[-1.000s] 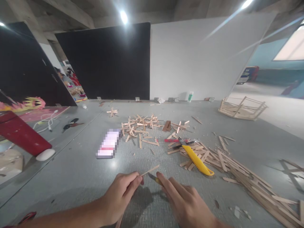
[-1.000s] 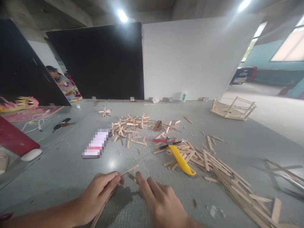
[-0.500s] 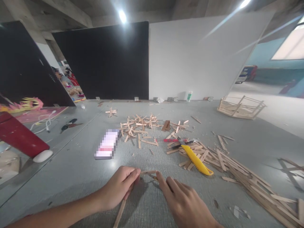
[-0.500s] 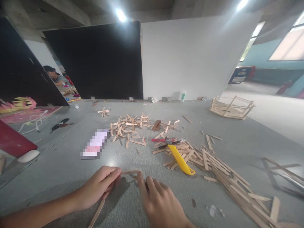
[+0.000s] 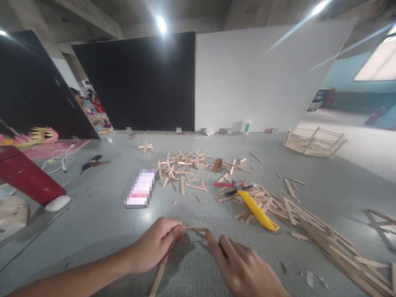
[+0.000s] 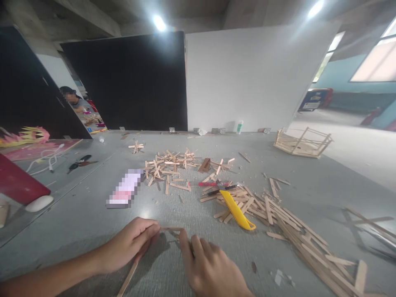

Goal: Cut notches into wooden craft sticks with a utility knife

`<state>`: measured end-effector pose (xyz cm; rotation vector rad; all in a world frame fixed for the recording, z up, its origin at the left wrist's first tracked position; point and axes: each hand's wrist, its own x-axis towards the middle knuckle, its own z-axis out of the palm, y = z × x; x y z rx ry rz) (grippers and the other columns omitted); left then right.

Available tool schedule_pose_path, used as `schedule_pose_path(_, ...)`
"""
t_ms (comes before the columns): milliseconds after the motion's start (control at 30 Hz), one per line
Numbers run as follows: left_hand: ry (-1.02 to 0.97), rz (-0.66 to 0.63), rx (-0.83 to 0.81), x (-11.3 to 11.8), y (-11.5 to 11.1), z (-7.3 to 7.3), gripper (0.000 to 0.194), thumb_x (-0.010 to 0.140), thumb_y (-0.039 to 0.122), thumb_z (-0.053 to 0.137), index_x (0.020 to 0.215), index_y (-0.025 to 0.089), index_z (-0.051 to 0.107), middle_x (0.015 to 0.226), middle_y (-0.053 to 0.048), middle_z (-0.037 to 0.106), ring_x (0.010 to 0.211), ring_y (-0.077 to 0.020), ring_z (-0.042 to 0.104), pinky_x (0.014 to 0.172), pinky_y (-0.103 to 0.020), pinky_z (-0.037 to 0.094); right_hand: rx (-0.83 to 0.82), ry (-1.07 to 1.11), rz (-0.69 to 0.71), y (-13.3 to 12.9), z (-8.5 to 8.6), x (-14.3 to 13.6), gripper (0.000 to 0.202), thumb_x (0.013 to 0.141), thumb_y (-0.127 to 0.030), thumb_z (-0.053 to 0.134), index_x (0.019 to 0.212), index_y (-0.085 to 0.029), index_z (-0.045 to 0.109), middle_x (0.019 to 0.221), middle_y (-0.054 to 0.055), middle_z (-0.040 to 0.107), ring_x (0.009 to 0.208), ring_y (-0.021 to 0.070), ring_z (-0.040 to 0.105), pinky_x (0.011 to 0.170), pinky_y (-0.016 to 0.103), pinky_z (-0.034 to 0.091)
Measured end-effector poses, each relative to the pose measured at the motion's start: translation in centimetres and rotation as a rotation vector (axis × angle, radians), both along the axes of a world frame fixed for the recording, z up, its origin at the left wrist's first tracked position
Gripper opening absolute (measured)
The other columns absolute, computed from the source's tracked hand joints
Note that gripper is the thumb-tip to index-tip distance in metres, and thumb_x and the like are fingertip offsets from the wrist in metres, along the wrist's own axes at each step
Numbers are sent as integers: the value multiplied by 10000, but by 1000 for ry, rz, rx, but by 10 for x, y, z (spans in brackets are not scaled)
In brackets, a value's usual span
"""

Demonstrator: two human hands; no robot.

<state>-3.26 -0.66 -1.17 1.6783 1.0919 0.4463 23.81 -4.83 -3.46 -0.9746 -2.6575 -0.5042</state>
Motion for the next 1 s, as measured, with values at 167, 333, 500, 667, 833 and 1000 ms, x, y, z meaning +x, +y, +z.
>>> schedule_pose_path(167, 28, 7, 101, 3, -3, 0, 624, 1067, 731, 287, 743, 227, 461, 474, 73, 386, 443, -129, 406, 476, -232, 308, 198, -77, -7, -3, 9, -3, 484, 935, 14, 407, 1392, 39, 563, 838, 69, 638, 609, 177, 655, 499, 296, 555)
schedule_pose_path(333, 49, 10, 261, 7, -5, 0, 591, 1093, 650, 324, 731, 210, 483, 526, 66, 375, 505, -127, 381, 515, -237, 279, 259, -112, -46, -4, 11, -11, 454, 920, -4, 442, 1339, 40, 612, 792, 64, 622, 585, 178, 638, 473, 290, 514)
schedule_pose_path(500, -7, 69, 77, 6, -2, 1, 624, 1054, 747, 327, 753, 223, 484, 448, 75, 416, 407, -127, 435, 453, -219, 312, 240, -88, -81, -6, 10, -11, 533, 835, 34, 492, 1353, 12, 613, 824, 63, 639, 619, 170, 662, 510, 276, 526)
schedule_pose_path(667, -12, 74, 34, 7, 0, 2, 663, 1008, 818, 330, 731, 233, 469, 425, 61, 459, 343, -116, 399, 371, -202, 271, 303, -53, -103, -7, 5, -10, 493, 844, 30, 485, 1313, 8, 634, 805, 62, 646, 608, 161, 663, 515, 263, 534)
schedule_pose_path(833, 20, 92, 63, 10, -1, 2, 644, 1007, 797, 364, 710, 236, 475, 403, 61, 442, 316, -126, 423, 350, -206, 282, 296, -63, -105, -8, 0, -10, 501, 833, 42, 478, 1301, -3, 651, 817, 69, 674, 590, 146, 668, 489, 248, 532)
schedule_pose_path(1000, 50, 97, 128, 11, -2, 1, 597, 1060, 658, 392, 646, 231, 434, 406, 50, 444, 354, -120, 463, 423, -211, 298, 228, -51, -78, -7, -1, -8, 561, 780, 58, 493, 1312, -25, 649, 829, 56, 681, 565, 136, 671, 464, 247, 528)
